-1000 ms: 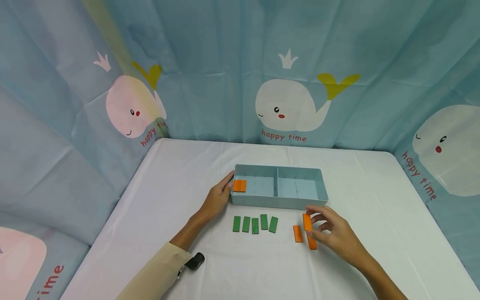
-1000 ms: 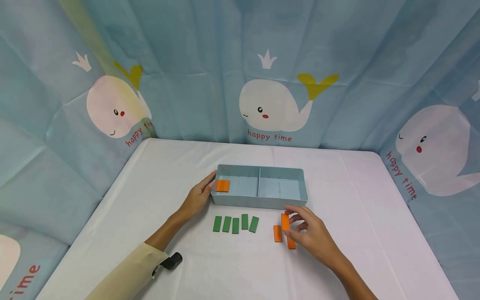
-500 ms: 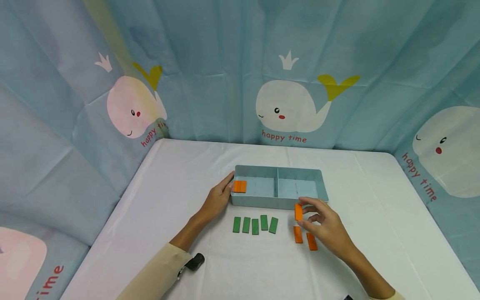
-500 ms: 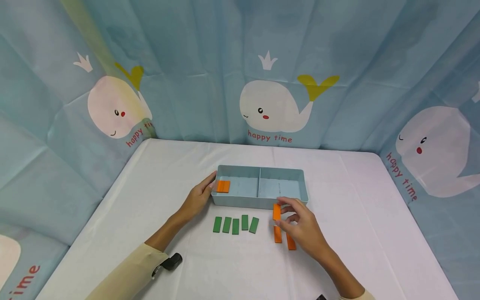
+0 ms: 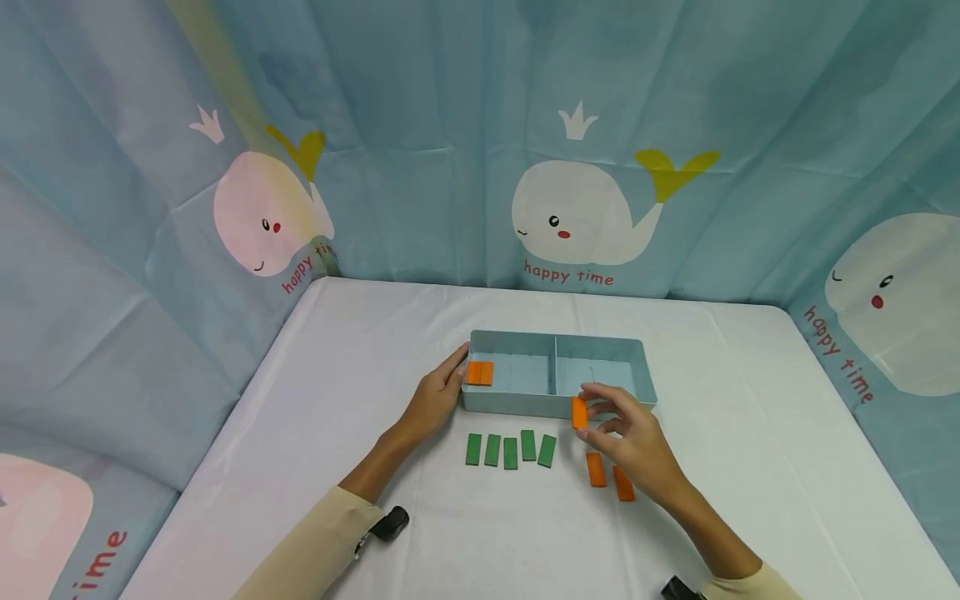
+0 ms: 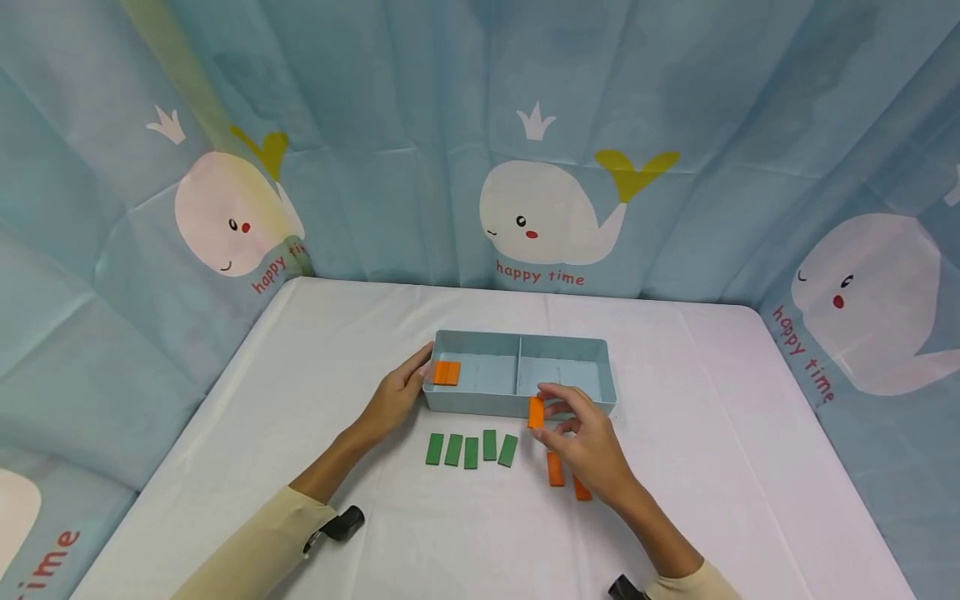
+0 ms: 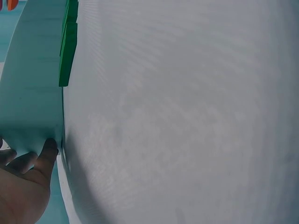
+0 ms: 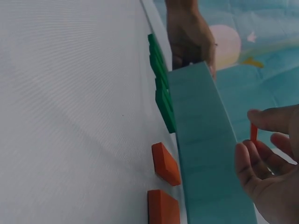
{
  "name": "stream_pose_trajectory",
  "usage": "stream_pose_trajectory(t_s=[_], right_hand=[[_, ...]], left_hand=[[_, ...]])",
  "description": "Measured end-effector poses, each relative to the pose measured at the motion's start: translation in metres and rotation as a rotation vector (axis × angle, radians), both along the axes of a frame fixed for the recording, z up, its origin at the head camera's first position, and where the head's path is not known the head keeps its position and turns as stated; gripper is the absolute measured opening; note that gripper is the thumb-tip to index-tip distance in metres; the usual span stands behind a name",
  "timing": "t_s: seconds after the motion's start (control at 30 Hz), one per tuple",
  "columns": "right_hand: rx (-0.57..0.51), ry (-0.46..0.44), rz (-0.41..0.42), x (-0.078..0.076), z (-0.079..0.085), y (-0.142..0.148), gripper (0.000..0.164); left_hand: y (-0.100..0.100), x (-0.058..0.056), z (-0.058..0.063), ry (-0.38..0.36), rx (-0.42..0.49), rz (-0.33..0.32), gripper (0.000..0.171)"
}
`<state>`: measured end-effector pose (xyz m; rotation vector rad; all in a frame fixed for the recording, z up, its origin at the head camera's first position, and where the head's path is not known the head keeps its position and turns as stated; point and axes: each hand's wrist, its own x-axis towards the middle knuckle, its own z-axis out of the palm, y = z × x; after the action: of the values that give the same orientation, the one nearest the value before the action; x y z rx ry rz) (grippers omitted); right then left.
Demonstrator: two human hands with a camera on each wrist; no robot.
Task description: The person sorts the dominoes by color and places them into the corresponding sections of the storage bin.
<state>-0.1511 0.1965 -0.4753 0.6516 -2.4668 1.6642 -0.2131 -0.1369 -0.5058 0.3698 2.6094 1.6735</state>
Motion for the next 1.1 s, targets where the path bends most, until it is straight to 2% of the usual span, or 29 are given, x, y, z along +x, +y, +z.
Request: stream_pose_trajectory(t_s=[0.33, 0.8, 1.1], right_hand=[[0.009, 0.025, -0.003, -0.007, 0.001, -0.007, 0.058], [-0.006, -0.001, -0.012, -0.019, 0.002, -0.019, 0.058], [-0.014, 0.027, -0.013, -0.027, 0.005, -0.030, 0.059]], left_hand=[[0.000, 0.001, 0.003, -0.001, 0.004, 0.001, 0.053], [0.000, 0.001, 0.003, 0.001, -0.010, 0.001, 0.053], [0.000, 0.002, 0.004, -0.004, -0.009, 0.000, 0.053]])
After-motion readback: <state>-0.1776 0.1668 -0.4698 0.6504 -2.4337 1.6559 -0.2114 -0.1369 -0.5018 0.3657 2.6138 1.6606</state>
